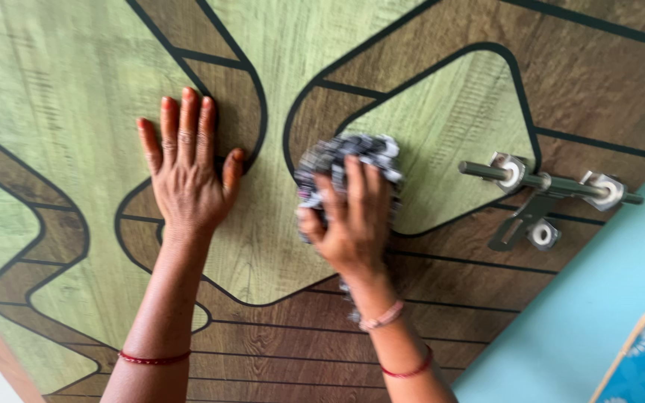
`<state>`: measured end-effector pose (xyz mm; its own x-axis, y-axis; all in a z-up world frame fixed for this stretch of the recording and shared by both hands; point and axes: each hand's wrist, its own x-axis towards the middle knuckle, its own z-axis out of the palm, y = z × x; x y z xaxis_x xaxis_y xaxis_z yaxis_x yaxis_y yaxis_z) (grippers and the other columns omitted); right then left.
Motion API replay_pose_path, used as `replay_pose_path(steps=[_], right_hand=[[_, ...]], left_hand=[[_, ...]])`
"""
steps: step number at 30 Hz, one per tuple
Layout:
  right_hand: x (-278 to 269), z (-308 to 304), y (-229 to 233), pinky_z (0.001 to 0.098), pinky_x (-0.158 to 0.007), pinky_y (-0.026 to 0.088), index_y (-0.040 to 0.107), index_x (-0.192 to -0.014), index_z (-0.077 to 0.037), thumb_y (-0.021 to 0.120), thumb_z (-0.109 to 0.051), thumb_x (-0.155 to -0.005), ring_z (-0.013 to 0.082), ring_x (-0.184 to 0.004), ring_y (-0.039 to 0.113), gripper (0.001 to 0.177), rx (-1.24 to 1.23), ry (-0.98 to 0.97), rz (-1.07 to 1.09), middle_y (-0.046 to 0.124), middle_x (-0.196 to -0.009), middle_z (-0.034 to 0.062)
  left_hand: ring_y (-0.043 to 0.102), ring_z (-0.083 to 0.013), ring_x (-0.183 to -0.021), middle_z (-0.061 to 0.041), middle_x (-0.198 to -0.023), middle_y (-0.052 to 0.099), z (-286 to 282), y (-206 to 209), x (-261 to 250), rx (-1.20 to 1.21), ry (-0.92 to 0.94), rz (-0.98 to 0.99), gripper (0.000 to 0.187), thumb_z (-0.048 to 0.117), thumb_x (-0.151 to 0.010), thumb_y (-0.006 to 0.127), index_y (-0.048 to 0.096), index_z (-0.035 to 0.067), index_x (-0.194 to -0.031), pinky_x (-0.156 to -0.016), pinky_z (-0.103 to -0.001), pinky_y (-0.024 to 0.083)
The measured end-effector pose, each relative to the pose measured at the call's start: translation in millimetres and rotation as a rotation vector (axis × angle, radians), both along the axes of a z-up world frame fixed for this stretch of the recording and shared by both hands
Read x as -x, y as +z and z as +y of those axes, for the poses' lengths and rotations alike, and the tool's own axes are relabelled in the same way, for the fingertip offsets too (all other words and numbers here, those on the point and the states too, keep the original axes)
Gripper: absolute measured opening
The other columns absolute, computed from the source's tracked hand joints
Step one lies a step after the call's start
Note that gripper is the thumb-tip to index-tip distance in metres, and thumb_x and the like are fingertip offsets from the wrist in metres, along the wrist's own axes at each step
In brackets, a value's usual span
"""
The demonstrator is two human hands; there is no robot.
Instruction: The person wipes the patterned wooden surface of a door and its metal latch assembly using a cloth by hand.
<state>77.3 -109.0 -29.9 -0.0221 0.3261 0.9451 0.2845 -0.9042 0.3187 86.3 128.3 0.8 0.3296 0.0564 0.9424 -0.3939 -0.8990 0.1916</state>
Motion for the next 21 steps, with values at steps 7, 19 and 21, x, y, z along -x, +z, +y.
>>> replay_pose_path(steps=[7,19,21], right_hand=[[-2.0,-32.1,-13.0,0.0601,-0.13,0.022,0.05,-0.145,-0.017,0.054,-0.045,-0.104,0.0383,-0.153,0.024,0.05,-0.085,-0.044,-0.009,0.026,-0.163,0.0172],[1.2,-90.1,-87.6,0.0663,-0.13,0.015,0.053,-0.143,-0.012,0.052,-0.042,-0.103,0.0451,-0.158,0.014,0.05,-0.462,-0.173,0.08,0.019,-0.17,0.0199],[-1.8,-66.2,-103.0,0.0655,-0.127,0.019,0.052,-0.144,-0.012,0.052,-0.045,-0.102,0.0441,-0.154,0.017,0.053,-0.239,-0.111,0.053,0.019,-0.168,0.0186]], left_hand=[[0.015,-0.0303,-0.161,-0.013,-0.173,0.028,0.9,-1.2,-0.8,0.017,-0.027,0.003,0.068,0.047,-0.112,0.044,0.037,0.006,-0.165,-0.129,-0.054,-0.001],[0.014,-0.0308,-0.16,-0.014,-0.172,0.027,-1.4,-0.8,0.6,0.04,-0.025,0.027,0.068,0.046,-0.11,0.044,0.037,0.006,-0.165,-0.128,-0.054,-0.002],[0.014,-0.0301,-0.16,-0.013,-0.173,0.027,-2.1,-1.1,1.1,0.031,-0.024,0.009,0.068,0.047,-0.112,0.043,0.037,0.006,-0.165,-0.128,-0.054,-0.002]])
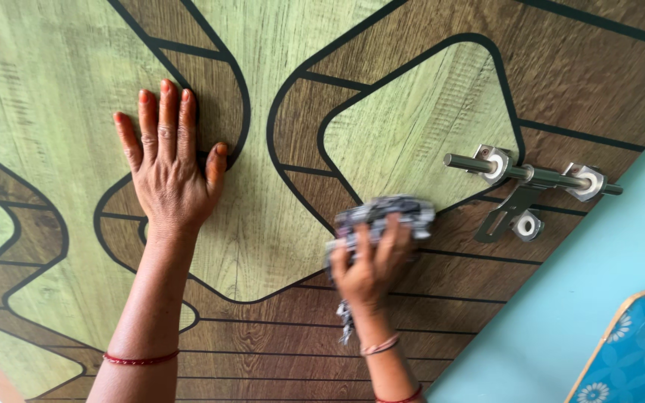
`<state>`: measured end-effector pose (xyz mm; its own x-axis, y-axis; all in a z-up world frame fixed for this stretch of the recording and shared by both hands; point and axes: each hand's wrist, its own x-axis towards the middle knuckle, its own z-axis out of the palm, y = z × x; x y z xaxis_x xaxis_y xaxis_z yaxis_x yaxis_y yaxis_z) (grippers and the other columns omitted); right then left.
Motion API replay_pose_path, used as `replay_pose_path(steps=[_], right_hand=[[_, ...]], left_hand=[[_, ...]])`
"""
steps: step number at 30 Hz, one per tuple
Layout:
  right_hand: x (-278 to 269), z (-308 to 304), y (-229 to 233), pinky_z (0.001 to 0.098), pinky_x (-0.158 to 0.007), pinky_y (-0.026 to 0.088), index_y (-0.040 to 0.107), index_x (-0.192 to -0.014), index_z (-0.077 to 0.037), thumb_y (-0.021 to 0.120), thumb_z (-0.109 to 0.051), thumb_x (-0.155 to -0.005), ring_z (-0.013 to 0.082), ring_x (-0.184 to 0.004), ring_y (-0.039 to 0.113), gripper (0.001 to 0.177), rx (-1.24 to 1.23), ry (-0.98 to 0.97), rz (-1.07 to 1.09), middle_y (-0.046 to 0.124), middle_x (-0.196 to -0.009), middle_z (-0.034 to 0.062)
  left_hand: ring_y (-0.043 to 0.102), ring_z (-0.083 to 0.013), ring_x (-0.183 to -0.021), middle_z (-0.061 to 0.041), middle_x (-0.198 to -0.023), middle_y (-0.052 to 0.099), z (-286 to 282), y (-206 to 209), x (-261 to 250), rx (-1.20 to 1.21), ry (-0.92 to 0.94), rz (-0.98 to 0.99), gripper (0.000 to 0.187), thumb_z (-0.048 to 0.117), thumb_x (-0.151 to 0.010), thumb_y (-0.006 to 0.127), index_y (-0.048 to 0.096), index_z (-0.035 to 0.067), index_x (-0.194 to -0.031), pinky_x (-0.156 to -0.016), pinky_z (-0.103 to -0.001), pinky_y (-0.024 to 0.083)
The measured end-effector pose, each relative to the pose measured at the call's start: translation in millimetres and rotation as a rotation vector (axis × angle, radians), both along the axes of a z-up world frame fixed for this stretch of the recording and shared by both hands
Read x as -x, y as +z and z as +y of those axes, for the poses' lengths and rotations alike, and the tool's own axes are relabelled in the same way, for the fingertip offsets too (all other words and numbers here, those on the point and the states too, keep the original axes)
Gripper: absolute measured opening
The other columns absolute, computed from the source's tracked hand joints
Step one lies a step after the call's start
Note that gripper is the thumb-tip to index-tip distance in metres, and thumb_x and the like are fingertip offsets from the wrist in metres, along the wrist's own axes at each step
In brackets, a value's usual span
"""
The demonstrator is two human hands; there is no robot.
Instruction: The person wipes the patterned wooden surface of a door and its metal latch assembly using a cloth by hand.
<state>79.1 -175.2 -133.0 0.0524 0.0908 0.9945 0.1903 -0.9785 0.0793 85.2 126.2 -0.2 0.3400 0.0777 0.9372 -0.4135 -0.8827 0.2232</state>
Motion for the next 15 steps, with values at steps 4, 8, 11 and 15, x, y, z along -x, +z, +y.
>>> replay_pose_path(steps=[4,8,11,15], right_hand=[[-7.7,59.6,-4.8,0.0608,-0.125,0.028,0.049,-0.145,-0.018,0.044,-0.048,-0.106,0.0378,-0.149,0.03,0.049,0.208,0.145,-0.003,0.026,-0.166,0.0143],[-1.2,79.2,19.9,0.0583,-0.122,0.027,0.057,-0.14,-0.029,0.049,-0.051,-0.103,0.0341,-0.146,0.035,0.044,0.269,0.179,0.137,0.037,-0.159,0.0111],[-15.9,59.3,63.5,0.0626,-0.126,0.021,0.06,-0.138,-0.02,0.053,-0.045,-0.101,0.0366,-0.148,0.032,0.044,0.266,0.144,-0.023,0.038,-0.159,0.016],[3.8,-1.6,80.3,0.0602,-0.13,0.018,0.061,-0.132,-0.02,0.059,-0.036,-0.102,0.0382,-0.152,0.029,0.035,0.049,-0.009,-0.046,0.036,-0.161,0.0165]], left_hand=[[0.014,-0.0297,-0.16,-0.012,-0.172,0.027,-0.2,0.5,-1.0,0.01,0.0,0.002,0.068,0.048,-0.111,0.041,0.037,0.006,-0.165,-0.128,-0.053,-0.002],[0.014,-0.031,-0.159,-0.014,-0.172,0.027,1.8,-0.3,-0.3,-0.001,-0.003,0.015,0.069,0.049,-0.112,0.04,0.037,0.006,-0.165,-0.127,-0.054,-0.001],[0.014,-0.0314,-0.16,-0.014,-0.173,0.027,1.8,-0.7,0.0,-0.001,-0.008,0.005,0.068,0.048,-0.113,0.04,0.037,0.005,-0.165,-0.128,-0.055,-0.001],[0.015,-0.0317,-0.16,-0.014,-0.172,0.027,1.9,-0.6,0.2,0.002,-0.015,0.001,0.068,0.048,-0.112,0.04,0.037,0.006,-0.165,-0.128,-0.056,-0.001]])
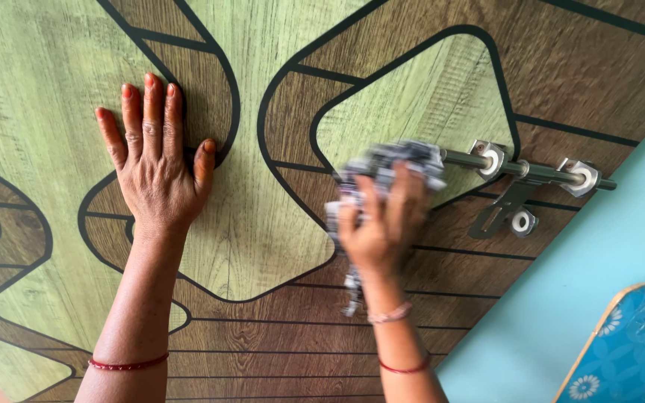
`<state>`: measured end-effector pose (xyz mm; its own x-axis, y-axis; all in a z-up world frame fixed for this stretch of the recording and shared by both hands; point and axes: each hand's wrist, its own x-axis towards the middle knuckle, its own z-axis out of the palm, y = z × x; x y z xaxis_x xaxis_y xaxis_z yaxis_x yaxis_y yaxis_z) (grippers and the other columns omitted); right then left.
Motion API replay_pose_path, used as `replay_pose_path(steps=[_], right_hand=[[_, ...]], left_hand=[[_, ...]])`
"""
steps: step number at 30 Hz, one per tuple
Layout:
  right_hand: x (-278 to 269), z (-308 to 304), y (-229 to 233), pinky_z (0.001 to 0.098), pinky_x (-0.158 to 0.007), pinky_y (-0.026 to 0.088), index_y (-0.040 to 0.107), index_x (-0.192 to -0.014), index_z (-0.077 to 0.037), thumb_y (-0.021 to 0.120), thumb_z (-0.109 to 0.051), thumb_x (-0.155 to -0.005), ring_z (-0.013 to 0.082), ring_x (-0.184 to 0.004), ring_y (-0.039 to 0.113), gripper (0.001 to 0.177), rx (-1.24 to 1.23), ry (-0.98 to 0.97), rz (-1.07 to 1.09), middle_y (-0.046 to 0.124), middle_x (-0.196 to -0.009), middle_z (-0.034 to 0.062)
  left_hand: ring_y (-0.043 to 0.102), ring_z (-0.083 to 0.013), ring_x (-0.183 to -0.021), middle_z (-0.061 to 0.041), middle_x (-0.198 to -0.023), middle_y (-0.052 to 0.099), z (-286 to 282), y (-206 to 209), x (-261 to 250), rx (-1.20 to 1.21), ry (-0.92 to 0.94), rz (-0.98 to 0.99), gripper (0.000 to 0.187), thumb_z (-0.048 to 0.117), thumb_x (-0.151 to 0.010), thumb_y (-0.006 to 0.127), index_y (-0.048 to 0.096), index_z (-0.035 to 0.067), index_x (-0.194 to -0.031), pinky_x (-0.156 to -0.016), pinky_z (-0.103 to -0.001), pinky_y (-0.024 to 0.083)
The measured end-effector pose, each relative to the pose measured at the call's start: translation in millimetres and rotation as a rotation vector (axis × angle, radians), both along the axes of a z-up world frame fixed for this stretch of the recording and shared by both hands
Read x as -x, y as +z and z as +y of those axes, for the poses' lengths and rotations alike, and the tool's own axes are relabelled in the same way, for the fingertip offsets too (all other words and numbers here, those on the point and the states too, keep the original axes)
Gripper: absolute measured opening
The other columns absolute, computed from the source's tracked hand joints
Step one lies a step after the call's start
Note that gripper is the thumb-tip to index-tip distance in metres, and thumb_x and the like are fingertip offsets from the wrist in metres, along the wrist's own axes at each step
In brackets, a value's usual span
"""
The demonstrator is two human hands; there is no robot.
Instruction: The person wipes the patterned wooden surface of a door and its metal latch assembly using a cloth by hand.
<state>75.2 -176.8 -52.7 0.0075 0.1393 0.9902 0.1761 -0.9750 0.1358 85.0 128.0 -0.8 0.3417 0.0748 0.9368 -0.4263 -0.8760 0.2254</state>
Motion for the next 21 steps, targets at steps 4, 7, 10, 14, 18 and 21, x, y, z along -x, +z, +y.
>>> replay_pose_path(steps=[4,7,10,14,18,21], right_hand=[[15.1,-43.1,-21.4,0.0655,-0.13,0.018,0.059,-0.139,-0.012,0.058,-0.032,-0.102,0.0432,-0.154,0.026,0.042,-0.124,-0.03,-0.019,0.033,-0.163,0.0236],[25.0,-49.8,-62.3,0.0664,-0.125,0.022,0.063,-0.13,-0.01,0.061,-0.03,-0.102,0.0491,-0.152,0.027,0.035,-0.204,-0.076,0.033,0.034,-0.162,0.0272],[18.5,-32.8,-111.1,0.0666,-0.124,0.023,0.061,-0.128,-0.008,0.058,-0.032,-0.102,0.0533,-0.151,0.027,0.035,-0.178,-0.027,0.088,0.034,-0.16,0.0284],[0.7,4.8,-159.7,0.0642,-0.122,0.023,0.062,-0.117,-0.015,0.056,-0.041,-0.098,0.0458,-0.147,0.029,0.033,-0.056,0.024,0.143,0.038,-0.155,0.023],[-20.0,20.2,-135.3,0.0623,-0.125,0.019,0.062,-0.122,-0.019,0.052,-0.045,-0.097,0.0388,-0.151,0.026,0.038,0.08,0.052,0.149,0.038,-0.158,0.0187],[-25.0,17.7,-70.9,0.0611,-0.128,0.011,0.059,-0.132,-0.019,0.053,-0.043,-0.098,0.0375,-0.155,0.016,0.043,0.041,0.07,0.042,0.029,-0.164,0.0204]], left_hand=[[0.014,-0.0315,-0.16,-0.014,-0.173,0.027,-0.4,0.1,-0.5,-0.008,0.008,0.0,0.069,0.048,-0.111,0.042,0.036,0.005,-0.165,-0.128,-0.056,-0.001],[0.014,-0.0312,-0.16,-0.014,-0.173,0.026,-0.8,-0.4,-2.2,-0.004,0.021,0.01,0.069,0.048,-0.111,0.043,0.036,0.006,-0.165,-0.128,-0.055,-0.001],[0.014,-0.031,-0.16,-0.013,-0.173,0.026,-0.2,-0.7,-2.4,0.002,0.023,0.016,0.069,0.047,-0.11,0.044,0.036,0.006,-0.165,-0.128,-0.054,-0.002],[0.015,-0.03,-0.161,-0.011,-0.172,0.027,-0.8,0.1,-1.7,-0.008,0.031,-0.003,0.07,0.047,-0.109,0.046,0.036,0.007,-0.165,-0.129,-0.052,-0.001],[0.015,-0.0299,-0.16,-0.011,-0.172,0.027,-1.1,-1.2,-2.3,-0.017,0.041,-0.008,0.068,0.047,-0.109,0.045,0.036,0.007,-0.164,-0.13,-0.052,0.0],[0.016,-0.0293,-0.16,-0.01,-0.172,0.028,-1.1,-1.3,-3.2,-0.026,0.05,-0.024,0.069,0.048,-0.11,0.045,0.037,0.007,-0.164,-0.129,-0.052,0.0]])
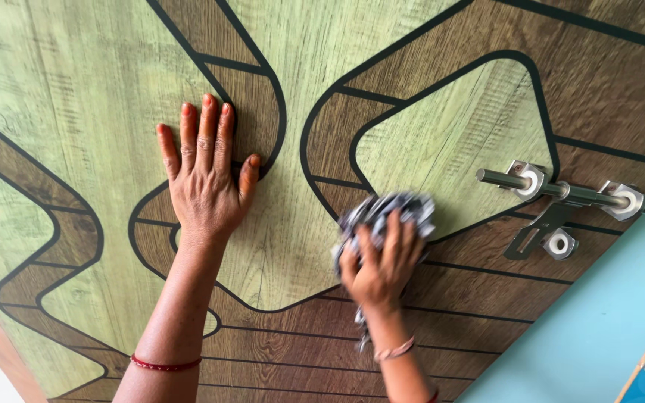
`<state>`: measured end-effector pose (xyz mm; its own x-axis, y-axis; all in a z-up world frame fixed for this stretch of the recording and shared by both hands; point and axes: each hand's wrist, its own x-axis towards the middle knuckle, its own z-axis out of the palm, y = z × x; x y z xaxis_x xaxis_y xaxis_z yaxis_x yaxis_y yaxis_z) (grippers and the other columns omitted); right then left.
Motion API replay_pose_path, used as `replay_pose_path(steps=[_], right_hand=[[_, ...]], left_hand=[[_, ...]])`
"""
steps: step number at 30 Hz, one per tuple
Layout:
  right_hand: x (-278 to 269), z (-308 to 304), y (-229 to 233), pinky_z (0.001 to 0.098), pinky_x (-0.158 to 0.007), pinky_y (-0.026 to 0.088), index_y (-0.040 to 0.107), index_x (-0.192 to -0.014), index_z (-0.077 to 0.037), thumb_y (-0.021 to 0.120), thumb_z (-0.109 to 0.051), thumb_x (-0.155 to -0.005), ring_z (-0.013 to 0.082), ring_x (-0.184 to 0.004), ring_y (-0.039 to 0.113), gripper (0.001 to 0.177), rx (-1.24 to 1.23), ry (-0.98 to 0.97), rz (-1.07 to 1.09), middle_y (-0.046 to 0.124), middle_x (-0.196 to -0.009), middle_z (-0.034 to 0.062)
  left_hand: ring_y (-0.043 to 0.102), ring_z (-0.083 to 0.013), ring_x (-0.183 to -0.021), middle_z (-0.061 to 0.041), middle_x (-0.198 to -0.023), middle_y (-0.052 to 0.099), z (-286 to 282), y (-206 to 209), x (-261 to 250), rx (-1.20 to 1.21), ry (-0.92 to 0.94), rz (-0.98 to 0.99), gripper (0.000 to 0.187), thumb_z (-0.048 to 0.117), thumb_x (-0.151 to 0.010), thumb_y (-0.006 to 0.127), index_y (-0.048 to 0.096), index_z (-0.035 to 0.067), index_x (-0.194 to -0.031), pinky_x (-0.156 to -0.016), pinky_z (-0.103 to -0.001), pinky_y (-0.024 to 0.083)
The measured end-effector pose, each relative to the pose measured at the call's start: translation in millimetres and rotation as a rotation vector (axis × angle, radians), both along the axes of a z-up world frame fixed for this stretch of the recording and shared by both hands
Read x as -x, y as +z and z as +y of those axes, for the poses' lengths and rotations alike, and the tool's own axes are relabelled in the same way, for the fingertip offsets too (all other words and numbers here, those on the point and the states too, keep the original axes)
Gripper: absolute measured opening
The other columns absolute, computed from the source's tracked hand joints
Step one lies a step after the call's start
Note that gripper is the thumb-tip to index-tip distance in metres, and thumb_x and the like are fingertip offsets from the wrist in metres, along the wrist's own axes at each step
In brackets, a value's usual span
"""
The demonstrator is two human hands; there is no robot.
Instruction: The person wipes the patterned wooden surface of a door and its metal latch assembly using a cloth by hand.
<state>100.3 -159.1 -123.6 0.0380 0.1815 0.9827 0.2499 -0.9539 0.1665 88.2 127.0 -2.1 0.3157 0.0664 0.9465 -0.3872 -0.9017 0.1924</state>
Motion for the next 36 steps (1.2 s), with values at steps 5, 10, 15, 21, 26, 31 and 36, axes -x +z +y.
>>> replay_pose_path(steps=[5,10,15,21,26,31,36], right_hand=[[15.4,3.8,104.0,0.0629,-0.13,0.012,0.058,-0.139,-0.018,0.056,-0.038,-0.101,0.0428,-0.157,0.017,0.043,-0.085,-0.053,0.017,0.024,-0.168,0.0207],[24.7,15.0,164.6,0.0616,-0.133,0.017,0.056,-0.148,-0.02,0.055,-0.037,-0.108,0.0451,-0.159,0.021,0.044,-0.067,-0.064,0.013,0.024,-0.169,0.0215],[6.8,31.9,189.4,0.0565,-0.133,0.015,0.048,-0.158,-0.024,0.048,-0.042,-0.113,0.0355,-0.158,0.011,0.049,-0.083,-0.104,-0.065,0.014,-0.175,0.0135],[30.1,89.6,174.6,0.0576,-0.135,0.012,0.039,-0.161,-0.027,0.04,-0.03,-0.112,0.0366,-0.162,0.012,0.05,0.075,0.062,0.162,0.017,-0.172,0.0144],[37.2,108.5,168.8,0.0491,-0.135,0.017,0.031,-0.165,-0.019,0.049,-0.009,-0.109,0.0288,-0.163,0.017,0.06,0.015,0.419,0.205,0.023,-0.174,0.0102],[42.1,83.1,168.5,0.0402,-0.134,0.025,0.026,-0.164,-0.006,0.07,-0.01,-0.105,0.0269,-0.158,0.028,0.074,-0.055,0.821,0.231,0.03,-0.171,0.0115],[54.5,54.2,167.8,0.0405,-0.138,0.024,0.027,-0.166,-0.004,0.055,-0.006,-0.113,0.0278,-0.158,0.029,0.06,-0.109,1.178,0.453,0.03,-0.173,0.0141]], left_hand=[[0.015,-0.0288,-0.16,-0.01,-0.172,0.027,0.2,-0.7,-1.6,0.003,-0.011,0.019,0.068,0.048,-0.11,0.044,0.037,0.008,-0.164,-0.129,-0.052,-0.001],[0.015,-0.0288,-0.16,-0.01,-0.172,0.027,1.1,-0.2,-0.9,-0.002,-0.027,0.033,0.069,0.049,-0.11,0.045,0.037,0.008,-0.164,-0.129,-0.052,-0.001],[0.015,-0.0293,-0.159,-0.01,-0.171,0.028,1.9,-0.7,0.0,0.001,-0.034,0.036,0.067,0.049,-0.111,0.043,0.038,0.008,-0.164,-0.128,-0.053,-0.001],[0.015,-0.0312,-0.161,-0.011,-0.172,0.028,0.3,-1.5,-1.3,0.04,-0.094,-0.034,0.065,0.045,-0.111,0.033,0.038,0.009,-0.164,-0.129,-0.054,-0.003],[0.016,-0.0335,-0.167,-0.013,-0.173,0.029,-41.7,-15.9,21.8,0.173,-0.477,-0.269,0.064,0.055,-0.115,0.033,0.034,0.01,-0.161,-0.134,-0.05,0.002],[0.016,-0.0401,-0.165,-0.015,-0.174,0.026,-85.7,1.7,30.8,0.067,-0.705,-0.06,0.071,0.059,-0.111,0.019,0.035,0.013,-0.163,-0.135,-0.056,0.002],[0.015,-0.0384,-0.164,-0.009,-0.173,0.027,-105.7,8.9,26.6,0.08,-0.557,-0.096,0.075,0.061,-0.108,0.013,0.034,0.016,-0.164,-0.133,-0.058,-0.004]])
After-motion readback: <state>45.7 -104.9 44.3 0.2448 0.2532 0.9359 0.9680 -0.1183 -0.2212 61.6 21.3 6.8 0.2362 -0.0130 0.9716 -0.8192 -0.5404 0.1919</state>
